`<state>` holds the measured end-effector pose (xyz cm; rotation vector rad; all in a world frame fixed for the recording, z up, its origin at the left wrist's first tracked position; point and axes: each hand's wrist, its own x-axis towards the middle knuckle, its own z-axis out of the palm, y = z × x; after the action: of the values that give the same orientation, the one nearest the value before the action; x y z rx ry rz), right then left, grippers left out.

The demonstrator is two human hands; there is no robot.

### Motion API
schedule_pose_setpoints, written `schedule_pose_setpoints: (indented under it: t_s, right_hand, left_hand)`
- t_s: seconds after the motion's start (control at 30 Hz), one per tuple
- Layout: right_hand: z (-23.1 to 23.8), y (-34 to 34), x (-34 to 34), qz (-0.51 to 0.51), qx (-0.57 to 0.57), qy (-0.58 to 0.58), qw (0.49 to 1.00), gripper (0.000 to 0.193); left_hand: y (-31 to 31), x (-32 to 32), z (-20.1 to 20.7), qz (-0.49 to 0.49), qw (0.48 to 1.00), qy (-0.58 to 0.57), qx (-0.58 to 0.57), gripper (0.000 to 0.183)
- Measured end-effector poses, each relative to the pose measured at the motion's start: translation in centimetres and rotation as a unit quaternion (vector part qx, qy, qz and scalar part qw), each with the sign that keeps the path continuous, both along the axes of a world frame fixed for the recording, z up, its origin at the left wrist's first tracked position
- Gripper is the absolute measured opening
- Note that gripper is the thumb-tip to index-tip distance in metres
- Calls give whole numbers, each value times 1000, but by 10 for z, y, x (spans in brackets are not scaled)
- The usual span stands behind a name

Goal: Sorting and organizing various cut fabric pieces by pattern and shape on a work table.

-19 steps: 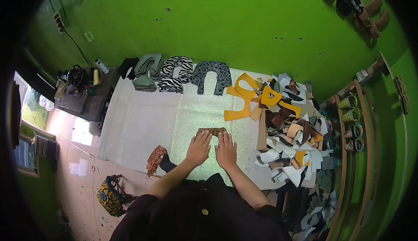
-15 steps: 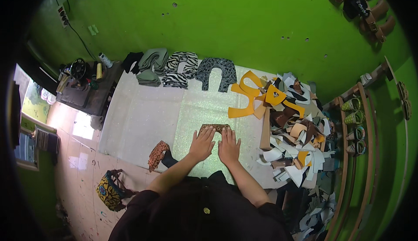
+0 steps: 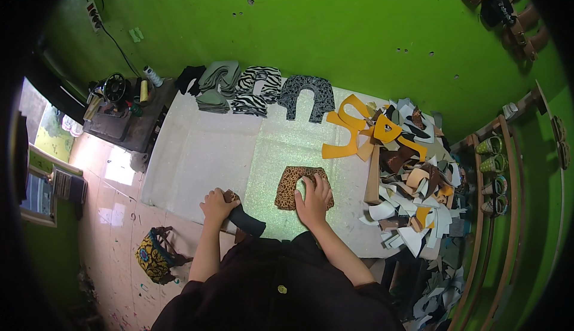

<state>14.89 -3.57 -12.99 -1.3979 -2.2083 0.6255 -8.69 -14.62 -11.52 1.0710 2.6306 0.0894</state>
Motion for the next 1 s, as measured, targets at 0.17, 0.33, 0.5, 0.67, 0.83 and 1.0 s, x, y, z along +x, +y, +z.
schedule_pose_setpoints:
  t_s: [0.17, 0.33, 0.5, 0.67, 0.83, 1.0]
  right_hand:
    - [12, 0, -10, 13, 9, 24, 1000, 42]
    - [27, 3, -11, 16, 7, 66, 998, 38]
    - [49, 1, -21, 50, -19, 91, 994, 39]
    - [51, -2, -31, 97, -18, 113, 989, 40]
    - [77, -3, -39, 135, -15, 136, 981, 51]
    - [124, 6, -42, 314, -84, 185, 927, 71]
  left_hand:
    - [1, -3, -21, -44, 997, -46, 35, 36]
    - [32, 11, 32, -46, 903, -314, 291, 24]
    - [41, 0, 61, -210, 839, -195, 464, 15]
    - [22, -13, 95, -203, 897, -35, 392, 12]
    - [14, -15, 130, -271, 862, -101, 416, 9]
    - [24, 6, 144, -327, 796, -371, 348, 13]
